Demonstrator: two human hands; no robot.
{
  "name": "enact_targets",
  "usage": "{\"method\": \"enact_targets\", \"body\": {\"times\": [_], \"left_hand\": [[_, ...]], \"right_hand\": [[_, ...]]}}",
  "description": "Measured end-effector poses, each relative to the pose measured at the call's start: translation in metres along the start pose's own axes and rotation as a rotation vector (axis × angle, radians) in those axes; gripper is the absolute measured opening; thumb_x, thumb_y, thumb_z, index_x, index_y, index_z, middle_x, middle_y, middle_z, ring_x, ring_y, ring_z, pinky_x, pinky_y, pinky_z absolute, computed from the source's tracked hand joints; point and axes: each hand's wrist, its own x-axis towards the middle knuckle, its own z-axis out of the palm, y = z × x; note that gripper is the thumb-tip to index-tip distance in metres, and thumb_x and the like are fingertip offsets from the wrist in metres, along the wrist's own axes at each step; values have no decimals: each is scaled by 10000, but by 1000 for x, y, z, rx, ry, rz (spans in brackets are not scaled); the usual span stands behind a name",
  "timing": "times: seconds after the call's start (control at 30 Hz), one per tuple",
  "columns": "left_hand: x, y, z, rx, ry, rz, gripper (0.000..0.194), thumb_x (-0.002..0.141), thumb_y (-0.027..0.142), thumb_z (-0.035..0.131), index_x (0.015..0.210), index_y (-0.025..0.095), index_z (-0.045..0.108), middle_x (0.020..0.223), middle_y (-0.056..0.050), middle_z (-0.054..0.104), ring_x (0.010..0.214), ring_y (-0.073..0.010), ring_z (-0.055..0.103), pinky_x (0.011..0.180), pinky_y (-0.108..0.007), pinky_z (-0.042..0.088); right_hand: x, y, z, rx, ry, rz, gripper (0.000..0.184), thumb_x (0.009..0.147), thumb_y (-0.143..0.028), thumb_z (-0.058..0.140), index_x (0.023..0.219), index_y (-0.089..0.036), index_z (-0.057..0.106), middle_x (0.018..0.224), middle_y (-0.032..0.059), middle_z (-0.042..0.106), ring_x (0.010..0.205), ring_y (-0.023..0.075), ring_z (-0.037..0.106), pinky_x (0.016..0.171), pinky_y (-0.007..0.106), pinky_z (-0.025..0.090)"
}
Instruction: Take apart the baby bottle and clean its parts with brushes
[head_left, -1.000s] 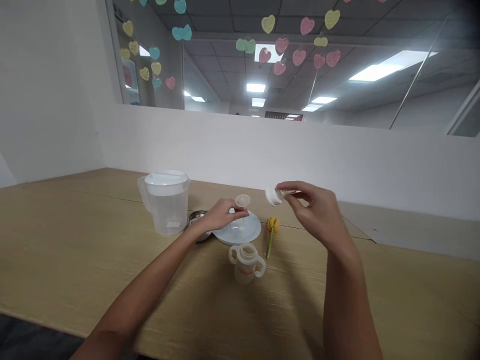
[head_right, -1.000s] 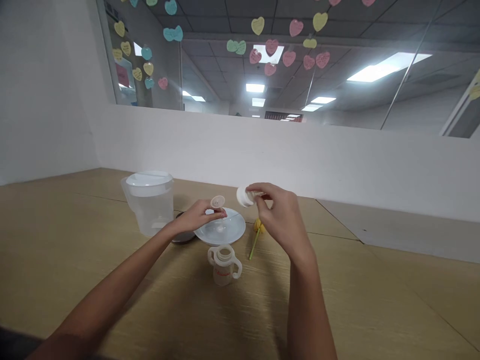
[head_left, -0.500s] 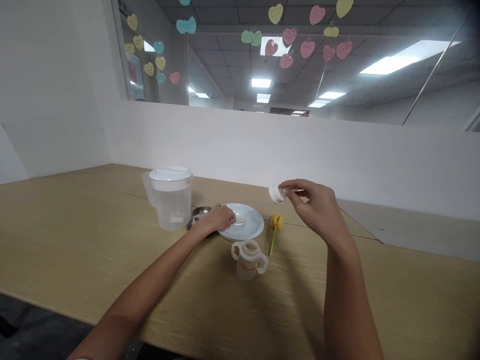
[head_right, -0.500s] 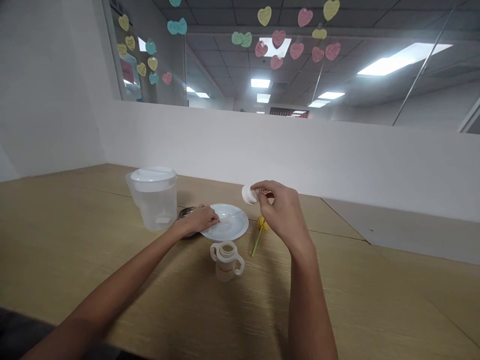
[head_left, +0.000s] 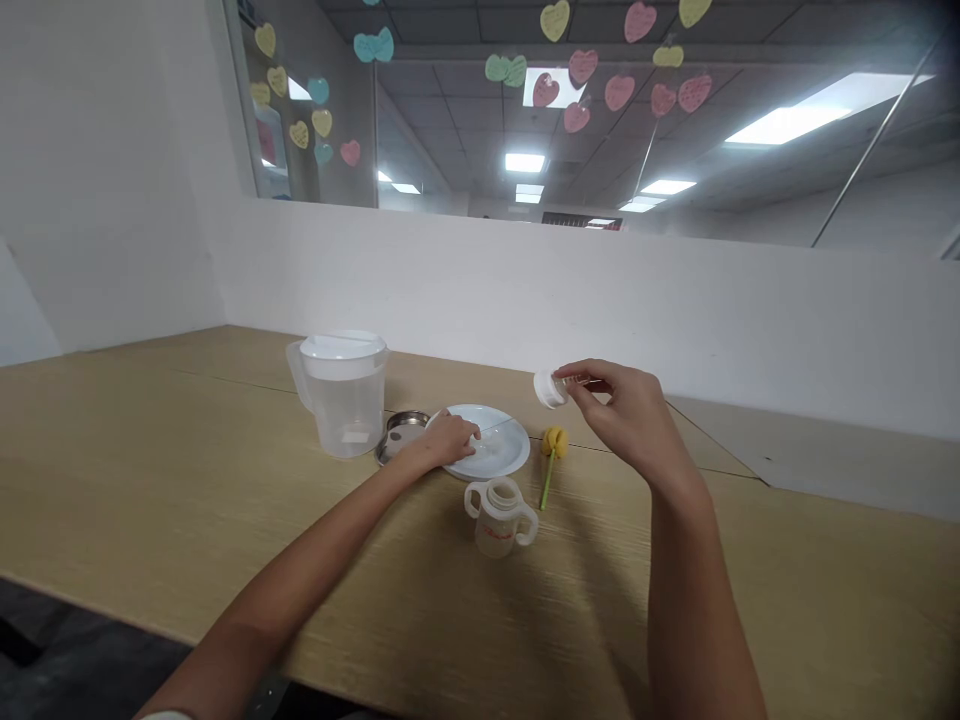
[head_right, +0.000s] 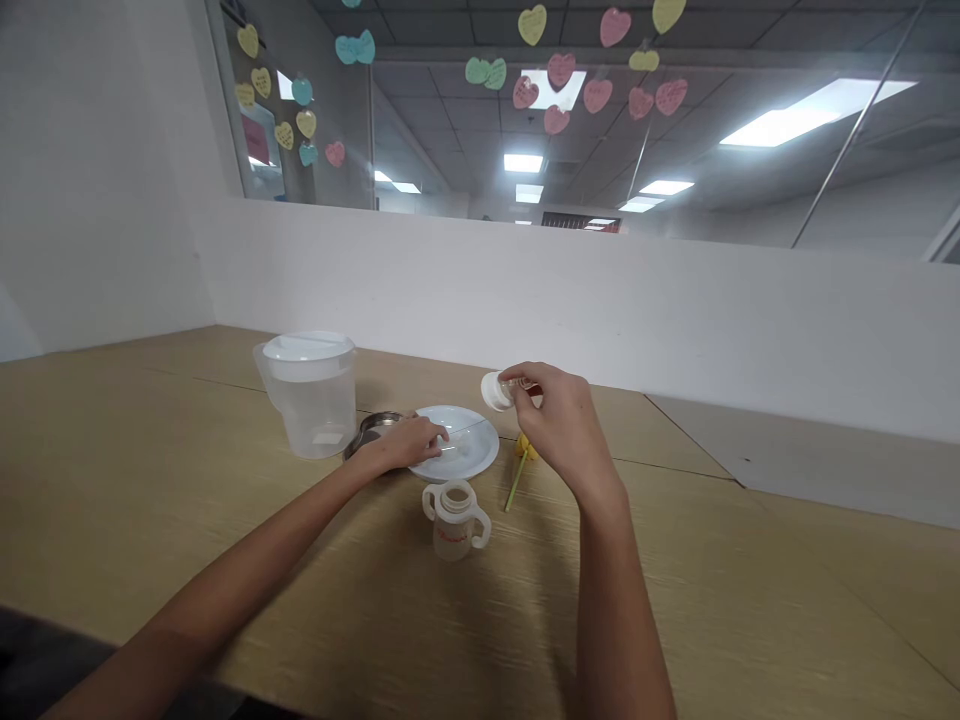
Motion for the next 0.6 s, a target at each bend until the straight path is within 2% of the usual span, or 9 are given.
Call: {"method": "enact_targets", "body": {"times": [0.2,0.27,0.33,0.4,0.5,0.57,0.6], "left_hand": [[5,3,14,22,22,15,215,775,261,556,972,208,622,874,-59,673,857,-205,602,799,-313,373],[5,6,9,28,29,14,233,768,267,574,987,199,615,911,-72,665,888,-215,594,797,-314,376],[0,13,-11,36,48,15,278,775,277,576,1036,183,593,972,-91,648,941,-229,576,817,-324,370],[-16,24,-45,37,88,21,287,815,290,528,1072,170,570,1005,-98,633,963,-237,558,822,-337,362],[-61,44,-100,-55,171,56,274,851,381,463,960,178,612,930,-65,636,886,-226,558,769,-322,362],[-97,50,-117,-166,161,93,320,870,437,396,900,219,627,852,-33,625,822,-208,557,726,-308,359],[-112,50,-117,-210,132,110,326,873,448,381,918,245,631,842,-22,619,835,-207,553,727,-305,359]], "right_hand": [[0,-2,2,-3,-20,12,232,754,-139,463,837,-205,670,859,-6,679,752,136,606,675,250,457],[0,-4,3,-9,-28,12,232,757,-139,462,834,-205,669,859,-7,679,755,136,605,674,247,458],[-1,-6,3,-20,-33,3,230,759,-142,459,831,-202,668,860,-4,680,755,138,605,672,250,460],[-3,-10,2,-29,-34,-14,233,761,-147,454,834,-199,668,860,4,680,756,146,606,670,259,464],[-7,-15,-3,-30,-23,-46,239,768,-158,447,846,-202,668,880,14,680,774,162,611,675,274,470],[-9,-19,-9,-30,-12,-60,234,776,-172,450,851,-211,668,898,13,678,787,169,613,665,275,472],[-11,-21,-11,-32,-5,-63,232,780,-179,451,850,-215,669,905,13,677,791,172,613,653,272,472]]}}
